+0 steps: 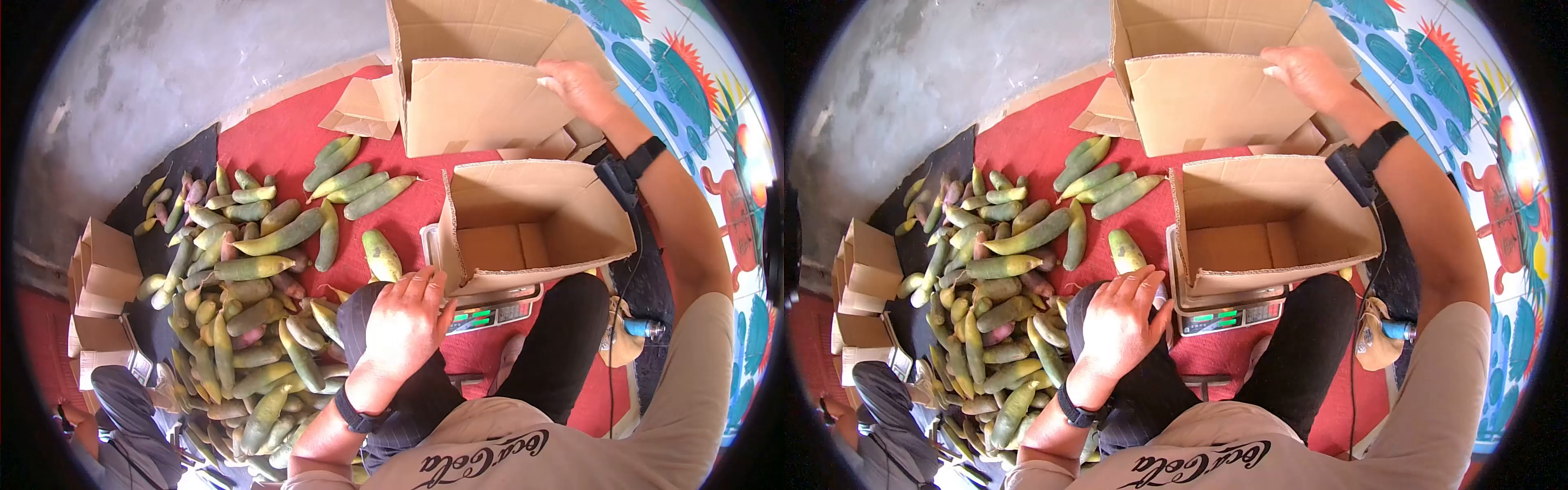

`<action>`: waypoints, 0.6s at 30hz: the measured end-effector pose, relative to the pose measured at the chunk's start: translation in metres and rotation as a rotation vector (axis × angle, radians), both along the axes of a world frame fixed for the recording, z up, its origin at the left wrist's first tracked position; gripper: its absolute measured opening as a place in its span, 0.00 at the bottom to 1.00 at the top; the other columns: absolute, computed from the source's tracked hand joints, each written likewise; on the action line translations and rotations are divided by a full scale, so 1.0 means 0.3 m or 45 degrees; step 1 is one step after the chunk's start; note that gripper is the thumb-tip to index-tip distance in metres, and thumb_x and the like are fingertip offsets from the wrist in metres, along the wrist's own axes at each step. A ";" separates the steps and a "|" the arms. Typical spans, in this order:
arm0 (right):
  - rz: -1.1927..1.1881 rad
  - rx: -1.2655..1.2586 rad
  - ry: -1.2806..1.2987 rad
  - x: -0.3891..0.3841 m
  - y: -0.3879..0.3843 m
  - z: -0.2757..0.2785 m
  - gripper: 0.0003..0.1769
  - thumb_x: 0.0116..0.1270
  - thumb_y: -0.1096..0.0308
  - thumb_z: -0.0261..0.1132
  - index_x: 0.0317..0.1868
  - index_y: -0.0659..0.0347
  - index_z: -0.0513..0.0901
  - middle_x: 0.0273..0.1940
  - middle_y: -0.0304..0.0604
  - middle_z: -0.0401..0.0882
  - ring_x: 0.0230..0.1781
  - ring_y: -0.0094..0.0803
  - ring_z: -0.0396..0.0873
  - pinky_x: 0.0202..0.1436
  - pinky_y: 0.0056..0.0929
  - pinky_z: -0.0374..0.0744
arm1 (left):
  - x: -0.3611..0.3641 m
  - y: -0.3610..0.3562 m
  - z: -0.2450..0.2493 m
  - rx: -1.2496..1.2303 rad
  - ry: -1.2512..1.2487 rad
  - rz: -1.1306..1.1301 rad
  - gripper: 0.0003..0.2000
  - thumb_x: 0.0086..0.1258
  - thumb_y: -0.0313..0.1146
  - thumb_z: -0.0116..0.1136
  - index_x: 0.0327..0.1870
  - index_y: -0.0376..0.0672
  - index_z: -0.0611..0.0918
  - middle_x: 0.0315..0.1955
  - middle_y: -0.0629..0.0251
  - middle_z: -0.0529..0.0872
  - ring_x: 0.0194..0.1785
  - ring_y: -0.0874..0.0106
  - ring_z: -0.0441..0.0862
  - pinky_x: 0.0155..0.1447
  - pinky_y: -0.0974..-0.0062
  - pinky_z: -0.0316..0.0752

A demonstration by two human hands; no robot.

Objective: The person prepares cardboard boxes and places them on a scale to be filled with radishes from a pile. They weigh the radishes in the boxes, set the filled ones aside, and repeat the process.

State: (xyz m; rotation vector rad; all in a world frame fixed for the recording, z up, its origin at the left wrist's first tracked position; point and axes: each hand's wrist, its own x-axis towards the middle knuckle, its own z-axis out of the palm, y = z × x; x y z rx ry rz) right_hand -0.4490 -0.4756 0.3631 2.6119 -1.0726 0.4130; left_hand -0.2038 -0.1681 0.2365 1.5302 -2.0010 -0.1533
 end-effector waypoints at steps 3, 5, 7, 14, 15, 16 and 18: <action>-0.050 0.144 -0.045 0.058 -0.046 -0.083 0.15 0.64 0.65 0.62 0.50 0.59 0.80 0.45 0.56 0.80 0.46 0.52 0.78 0.50 0.42 0.76 | 0.004 -0.002 -0.003 0.011 0.013 -0.014 0.19 0.56 0.35 0.65 0.48 0.37 0.78 0.45 0.56 0.82 0.48 0.60 0.81 0.52 0.65 0.75; -0.062 0.206 -0.078 0.076 -0.089 -0.139 0.15 0.64 0.65 0.62 0.51 0.59 0.80 0.45 0.57 0.79 0.47 0.52 0.77 0.50 0.42 0.76 | 0.005 -0.006 0.001 0.025 0.003 -0.010 0.19 0.56 0.35 0.65 0.48 0.37 0.78 0.45 0.56 0.82 0.47 0.61 0.81 0.51 0.65 0.75; -0.122 0.264 -0.084 0.089 -0.128 -0.186 0.16 0.64 0.65 0.62 0.51 0.59 0.80 0.46 0.56 0.80 0.48 0.53 0.77 0.52 0.43 0.76 | 0.007 -0.013 -0.001 0.025 0.034 -0.026 0.20 0.56 0.36 0.65 0.48 0.37 0.78 0.45 0.56 0.82 0.47 0.61 0.81 0.51 0.65 0.75; -0.192 0.248 -0.005 0.116 -0.178 -0.267 0.15 0.64 0.69 0.60 0.52 0.60 0.79 0.48 0.54 0.80 0.50 0.52 0.77 0.54 0.43 0.75 | -0.001 -0.033 0.002 0.059 0.082 -0.046 0.19 0.56 0.36 0.65 0.48 0.38 0.78 0.45 0.56 0.82 0.47 0.60 0.82 0.50 0.65 0.76; -0.224 0.334 0.037 0.120 -0.182 -0.269 0.17 0.64 0.71 0.59 0.54 0.61 0.78 0.48 0.55 0.80 0.50 0.51 0.77 0.54 0.40 0.75 | -0.002 -0.034 0.002 0.059 0.076 -0.046 0.19 0.56 0.35 0.65 0.48 0.38 0.78 0.45 0.56 0.82 0.47 0.60 0.82 0.50 0.65 0.76; -0.256 0.418 0.078 0.119 -0.182 -0.269 0.18 0.65 0.72 0.58 0.55 0.62 0.76 0.48 0.56 0.80 0.50 0.50 0.77 0.54 0.37 0.76 | -0.004 -0.035 0.003 0.057 0.070 -0.048 0.19 0.56 0.35 0.65 0.47 0.38 0.78 0.45 0.56 0.82 0.47 0.60 0.82 0.50 0.65 0.76; -0.281 0.466 0.130 0.115 -0.165 -0.253 0.18 0.64 0.73 0.58 0.55 0.62 0.76 0.47 0.55 0.80 0.49 0.49 0.78 0.53 0.37 0.76 | -0.005 -0.035 0.009 0.062 0.065 -0.048 0.19 0.56 0.35 0.65 0.47 0.38 0.78 0.45 0.56 0.82 0.47 0.60 0.82 0.50 0.65 0.76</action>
